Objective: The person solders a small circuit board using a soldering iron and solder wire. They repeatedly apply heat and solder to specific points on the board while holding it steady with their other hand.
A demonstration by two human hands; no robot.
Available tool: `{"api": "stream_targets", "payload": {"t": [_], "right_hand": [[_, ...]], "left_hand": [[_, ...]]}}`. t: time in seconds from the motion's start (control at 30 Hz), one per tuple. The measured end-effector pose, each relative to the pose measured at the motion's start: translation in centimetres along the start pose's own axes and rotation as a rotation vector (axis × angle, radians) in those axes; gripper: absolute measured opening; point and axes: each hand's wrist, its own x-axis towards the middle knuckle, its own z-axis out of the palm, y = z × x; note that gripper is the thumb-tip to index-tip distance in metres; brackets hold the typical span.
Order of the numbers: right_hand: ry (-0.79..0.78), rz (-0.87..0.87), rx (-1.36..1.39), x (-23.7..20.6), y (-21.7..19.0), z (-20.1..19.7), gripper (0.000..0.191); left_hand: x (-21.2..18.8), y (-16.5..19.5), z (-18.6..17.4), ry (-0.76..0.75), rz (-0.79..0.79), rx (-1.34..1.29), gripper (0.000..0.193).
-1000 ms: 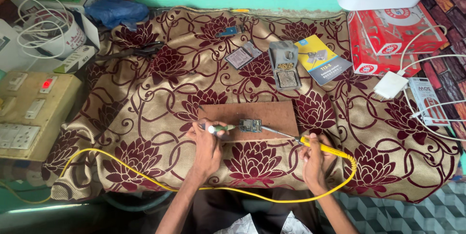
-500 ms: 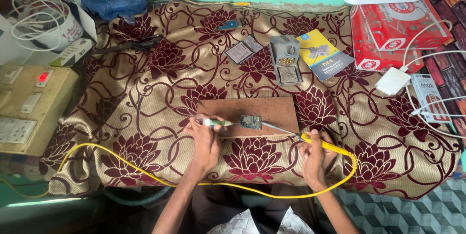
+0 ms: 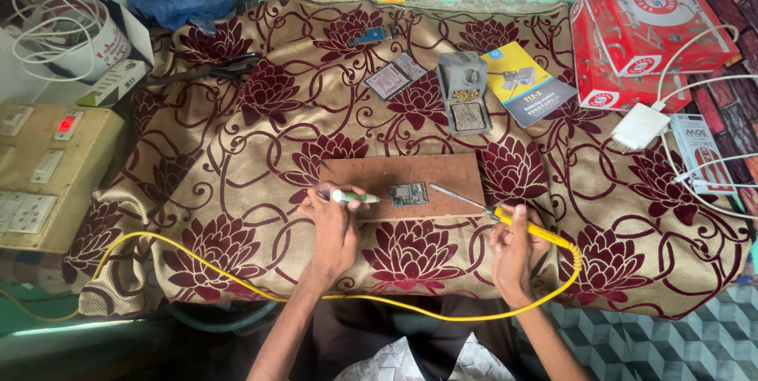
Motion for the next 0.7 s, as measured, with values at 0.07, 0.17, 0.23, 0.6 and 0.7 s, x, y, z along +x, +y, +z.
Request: {"api": "stream_targets", "payload": {"t": [0.07, 0.17, 0.23, 0.6, 0.7], "right_hand": [[-0.024, -0.003, 0.013, 0.1, 0.0, 0.1, 0.036], [-0.065, -0.014, -0.012, 0.1, 0.2, 0.1, 0.036], [-0.081, -0.02, -0.039, 0.1, 0.3, 0.0, 0.034], [-0.059, -0.033, -0.032, 0.1, 1.2, -0.6, 0.021], [-0.035, -0.021, 0.006, 0.1, 1.0, -0.5, 0.022]], "left_hand": [[0.1, 0.0, 0.0, -0.016, -0.029, 0.01, 0.025], [0.1, 0.0, -0.1, -0.021, -0.035, 0.01, 0.025], [0.0, 0.0, 0.0, -0.016, -0.025, 0.008, 0.025], [-0.4, -0.5, 0.2, -0.007, -0.008, 0.001, 0.029], [-0.2, -0.6, 0.4, -0.021, -0.029, 0.007, 0.03]]}}
